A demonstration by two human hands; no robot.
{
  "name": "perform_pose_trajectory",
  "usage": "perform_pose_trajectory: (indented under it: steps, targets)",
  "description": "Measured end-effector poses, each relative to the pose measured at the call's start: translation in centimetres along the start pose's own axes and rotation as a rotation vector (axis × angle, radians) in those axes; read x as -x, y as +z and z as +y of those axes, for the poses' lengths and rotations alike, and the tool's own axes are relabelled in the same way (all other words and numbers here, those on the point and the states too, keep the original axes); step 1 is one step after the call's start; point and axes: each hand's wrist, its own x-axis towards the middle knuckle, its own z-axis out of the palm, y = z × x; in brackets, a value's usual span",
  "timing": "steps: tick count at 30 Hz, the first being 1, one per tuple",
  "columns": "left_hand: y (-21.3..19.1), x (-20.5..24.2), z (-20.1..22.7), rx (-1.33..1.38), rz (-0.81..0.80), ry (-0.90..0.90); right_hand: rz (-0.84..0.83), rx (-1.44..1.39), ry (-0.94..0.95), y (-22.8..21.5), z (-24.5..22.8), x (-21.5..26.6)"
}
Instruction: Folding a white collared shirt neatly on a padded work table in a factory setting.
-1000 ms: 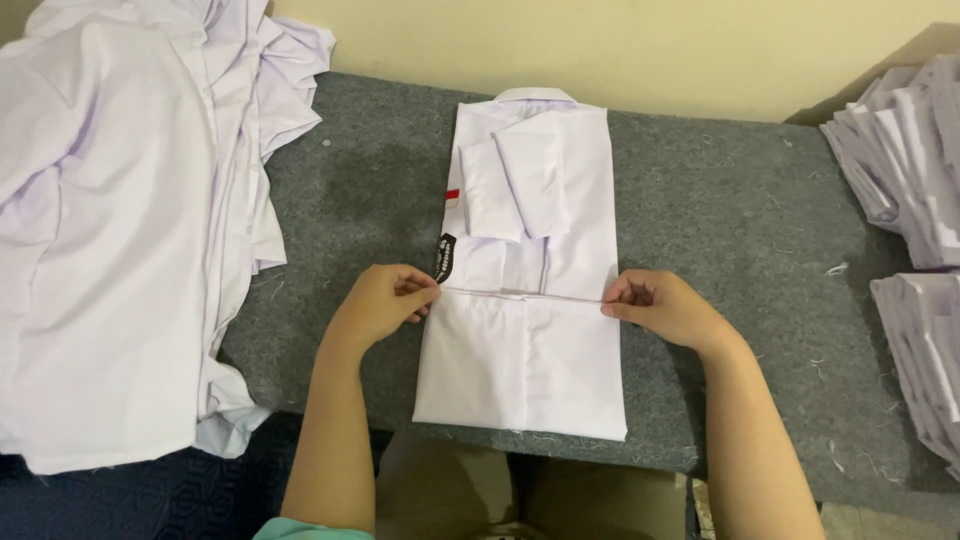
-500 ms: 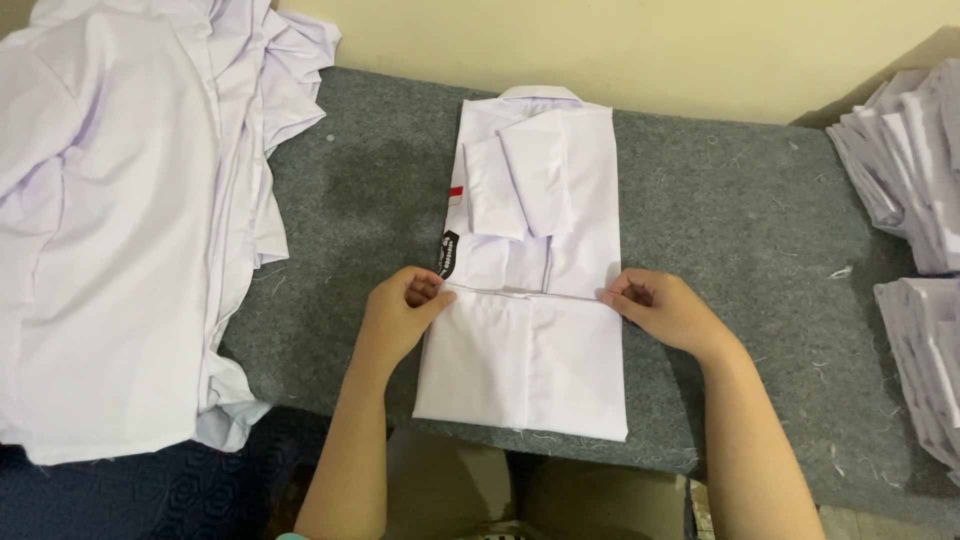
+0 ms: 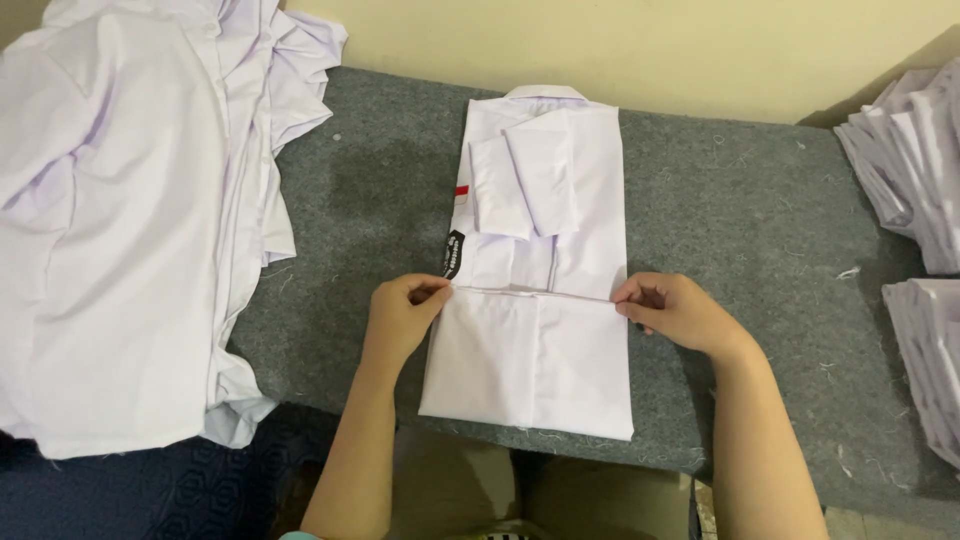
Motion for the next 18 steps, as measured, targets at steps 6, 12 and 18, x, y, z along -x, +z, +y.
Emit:
perform_pose_trajectory:
  steps: [6, 12, 18]
  targets:
    - [0.2, 0.7, 1.1, -0.028, 0.065, 0.075, 0.029, -0.012, -0.015, 0.1, 0.0, 0.1]
    - [0.9, 2.4, 3.6, -0.189, 0.013, 0.631, 0.203, 0.112, -0.075, 0.8, 1.6, -2.1]
    - [6.5, 3.8, 1.6, -0.44, -0.301, 0.862, 0.232, 0.302, -0.26, 1.8, 0.4, -6.5]
